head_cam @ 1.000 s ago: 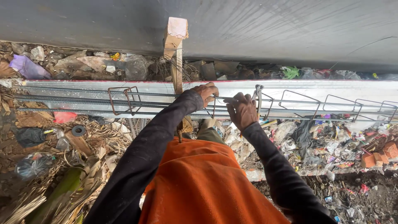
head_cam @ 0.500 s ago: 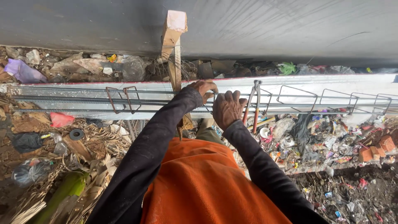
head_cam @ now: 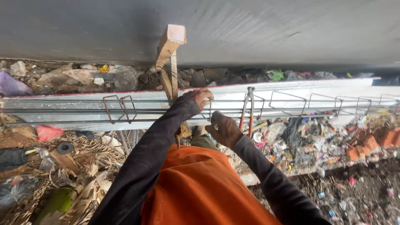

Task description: The person uses pliers to secure metal rebar to a wire frame by twisting and cutting wire at various points. They move along the structure, occasionally using their hands to reposition the rebar and wire frame while working near a wooden support beam.

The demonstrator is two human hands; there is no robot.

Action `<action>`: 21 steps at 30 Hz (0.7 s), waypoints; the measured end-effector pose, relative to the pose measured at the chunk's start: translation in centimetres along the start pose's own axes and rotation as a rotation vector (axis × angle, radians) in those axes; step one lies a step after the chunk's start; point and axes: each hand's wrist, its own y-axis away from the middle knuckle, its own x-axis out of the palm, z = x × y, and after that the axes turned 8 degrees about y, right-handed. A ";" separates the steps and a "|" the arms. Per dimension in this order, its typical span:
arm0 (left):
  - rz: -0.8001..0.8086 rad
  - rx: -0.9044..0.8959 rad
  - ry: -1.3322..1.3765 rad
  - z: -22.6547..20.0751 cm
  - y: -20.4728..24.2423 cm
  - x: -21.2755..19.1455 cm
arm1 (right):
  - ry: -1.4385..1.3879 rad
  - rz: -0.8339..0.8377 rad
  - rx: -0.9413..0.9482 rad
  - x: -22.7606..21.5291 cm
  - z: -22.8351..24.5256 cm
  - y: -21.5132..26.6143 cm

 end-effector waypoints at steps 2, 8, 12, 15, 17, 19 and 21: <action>0.025 0.016 0.029 -0.5 0.9 1.2 | 0.348 -0.204 -0.160 -2.7 2.8 2.8; -0.043 0.075 0.047 -0.3 0.3 -0.1 | -0.551 0.278 0.405 -2.6 -1.2 5.6; -0.043 -0.023 0.045 -1.2 1.2 -0.5 | -0.280 0.157 -0.139 -0.1 3.1 7.8; -0.029 -0.011 0.020 1.5 0.7 1.7 | 0.280 -0.076 -0.240 -5.2 10.0 9.7; -0.073 0.007 0.022 0.5 1.0 0.7 | -0.014 0.222 0.091 -8.5 11.8 10.9; -0.104 0.019 0.026 0.4 1.4 0.6 | -0.323 0.522 0.429 -11.3 12.8 12.8; -0.194 0.106 0.005 0.8 1.5 1.4 | -0.685 0.581 0.412 -13.8 12.8 15.7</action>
